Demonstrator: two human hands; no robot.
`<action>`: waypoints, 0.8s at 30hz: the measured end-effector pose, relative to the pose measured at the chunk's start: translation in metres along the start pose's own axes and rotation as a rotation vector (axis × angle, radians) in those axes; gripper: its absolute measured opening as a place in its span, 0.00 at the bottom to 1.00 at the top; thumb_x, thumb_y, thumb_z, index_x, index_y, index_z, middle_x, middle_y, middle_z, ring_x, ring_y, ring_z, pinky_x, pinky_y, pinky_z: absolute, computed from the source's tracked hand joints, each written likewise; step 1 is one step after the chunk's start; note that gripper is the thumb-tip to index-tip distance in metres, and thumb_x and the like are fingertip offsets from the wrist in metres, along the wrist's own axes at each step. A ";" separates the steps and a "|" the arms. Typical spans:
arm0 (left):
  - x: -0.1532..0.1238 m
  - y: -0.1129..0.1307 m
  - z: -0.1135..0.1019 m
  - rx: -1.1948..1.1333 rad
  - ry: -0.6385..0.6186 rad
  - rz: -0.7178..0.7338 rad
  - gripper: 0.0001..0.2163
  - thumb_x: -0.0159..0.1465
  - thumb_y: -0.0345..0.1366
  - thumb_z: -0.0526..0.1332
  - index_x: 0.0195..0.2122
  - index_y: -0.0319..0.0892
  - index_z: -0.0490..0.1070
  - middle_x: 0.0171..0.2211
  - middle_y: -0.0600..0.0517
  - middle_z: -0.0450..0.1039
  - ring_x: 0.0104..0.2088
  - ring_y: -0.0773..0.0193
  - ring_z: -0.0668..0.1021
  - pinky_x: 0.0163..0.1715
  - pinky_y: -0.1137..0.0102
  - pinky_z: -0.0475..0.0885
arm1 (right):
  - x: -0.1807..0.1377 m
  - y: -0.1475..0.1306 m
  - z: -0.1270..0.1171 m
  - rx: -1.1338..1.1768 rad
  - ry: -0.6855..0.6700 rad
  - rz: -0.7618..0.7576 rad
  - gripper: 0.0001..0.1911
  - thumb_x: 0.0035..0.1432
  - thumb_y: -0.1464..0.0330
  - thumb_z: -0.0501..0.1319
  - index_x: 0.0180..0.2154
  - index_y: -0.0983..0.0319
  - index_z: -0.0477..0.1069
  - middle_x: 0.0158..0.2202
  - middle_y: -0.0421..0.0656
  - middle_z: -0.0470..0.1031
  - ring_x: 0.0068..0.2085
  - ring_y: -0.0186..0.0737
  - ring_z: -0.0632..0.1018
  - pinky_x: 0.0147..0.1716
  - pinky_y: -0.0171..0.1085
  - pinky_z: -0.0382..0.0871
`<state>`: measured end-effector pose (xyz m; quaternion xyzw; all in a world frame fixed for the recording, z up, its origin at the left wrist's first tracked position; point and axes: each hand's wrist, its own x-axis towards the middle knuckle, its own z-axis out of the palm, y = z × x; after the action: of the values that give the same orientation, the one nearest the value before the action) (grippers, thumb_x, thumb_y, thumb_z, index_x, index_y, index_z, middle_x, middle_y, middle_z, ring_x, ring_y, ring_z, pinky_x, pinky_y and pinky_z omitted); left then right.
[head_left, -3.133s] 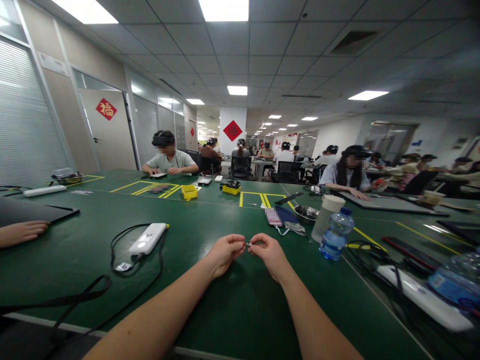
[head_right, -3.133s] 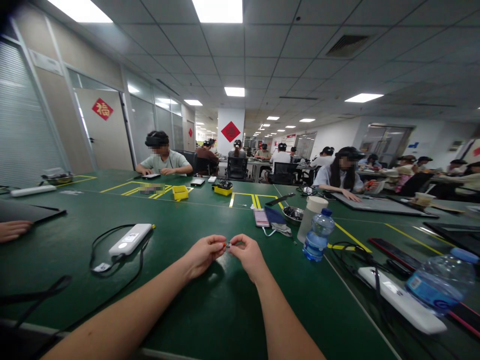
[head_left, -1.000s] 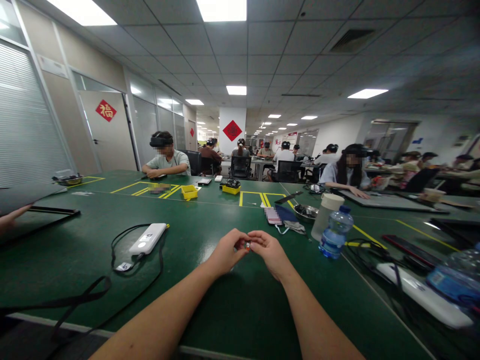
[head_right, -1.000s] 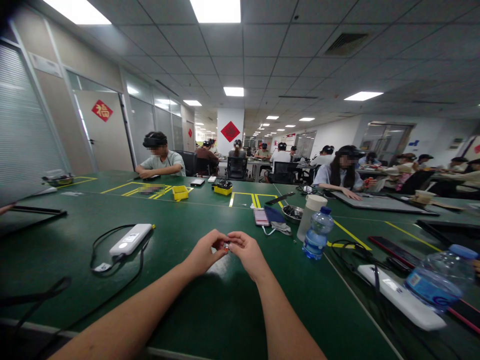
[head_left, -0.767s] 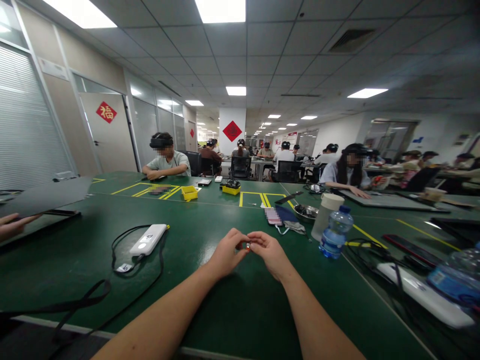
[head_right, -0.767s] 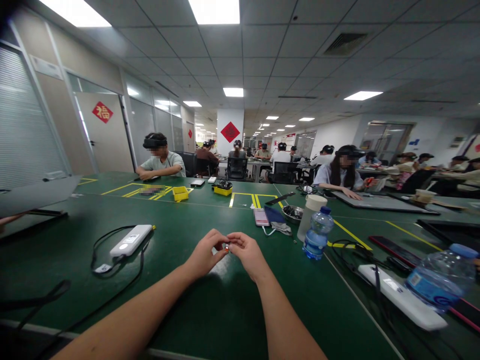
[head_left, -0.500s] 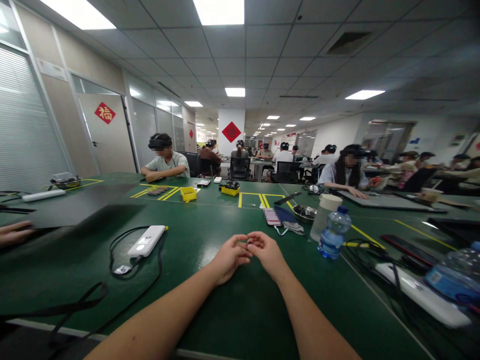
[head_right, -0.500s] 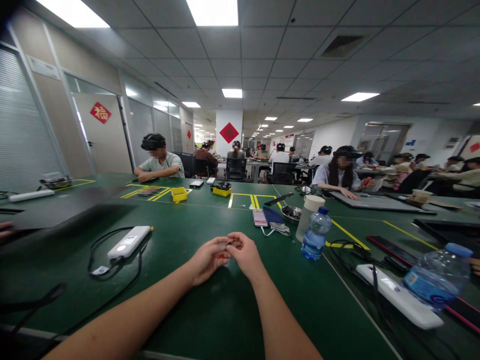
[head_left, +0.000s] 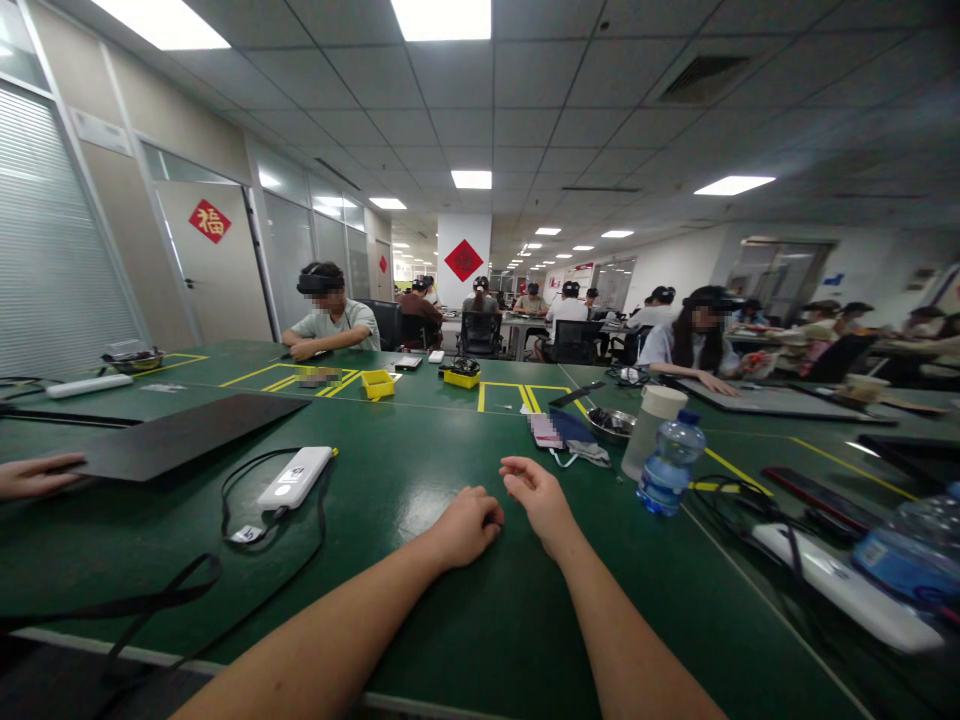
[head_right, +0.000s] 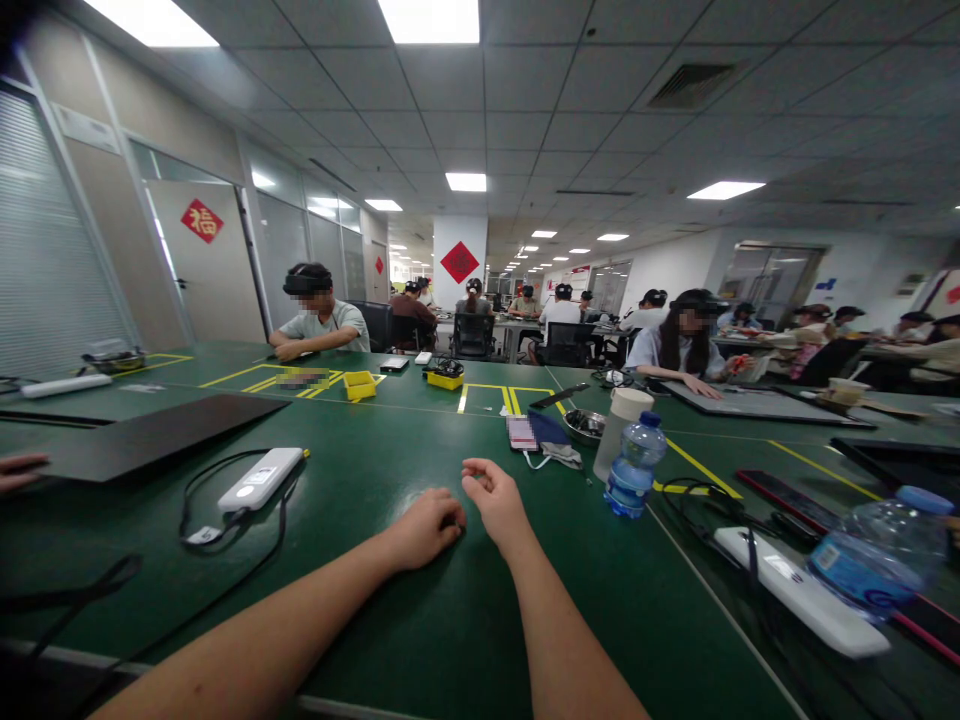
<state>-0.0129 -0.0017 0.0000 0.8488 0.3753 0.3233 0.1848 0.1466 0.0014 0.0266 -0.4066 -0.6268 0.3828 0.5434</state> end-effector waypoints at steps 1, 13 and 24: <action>-0.001 -0.002 -0.002 0.077 -0.017 0.023 0.04 0.54 0.31 0.58 0.31 0.43 0.72 0.31 0.49 0.68 0.34 0.61 0.69 0.38 0.67 0.61 | 0.000 0.002 0.000 -0.001 -0.005 0.004 0.17 0.49 0.64 0.59 0.42 0.63 0.69 0.37 0.45 0.73 0.29 0.34 0.71 0.28 0.34 0.65; -0.011 -0.093 -0.078 0.464 0.051 -0.311 0.11 0.58 0.26 0.50 0.31 0.41 0.72 0.34 0.47 0.69 0.37 0.60 0.71 0.42 0.68 0.62 | 0.001 0.009 0.001 0.015 -0.114 0.054 0.14 0.48 0.63 0.60 0.37 0.63 0.71 0.29 0.41 0.73 0.23 0.31 0.70 0.24 0.33 0.64; -0.033 -0.138 -0.121 0.690 0.166 -0.618 0.10 0.57 0.32 0.52 0.33 0.40 0.73 0.35 0.45 0.72 0.37 0.57 0.74 0.41 0.67 0.64 | 0.000 0.007 0.003 0.046 -0.147 0.077 0.11 0.46 0.67 0.61 0.34 0.63 0.72 0.25 0.39 0.71 0.21 0.30 0.70 0.24 0.32 0.64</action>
<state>-0.1843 0.0719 -0.0029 0.6805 0.7094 0.1762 -0.0510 0.1439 0.0041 0.0192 -0.3887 -0.6397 0.4468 0.4899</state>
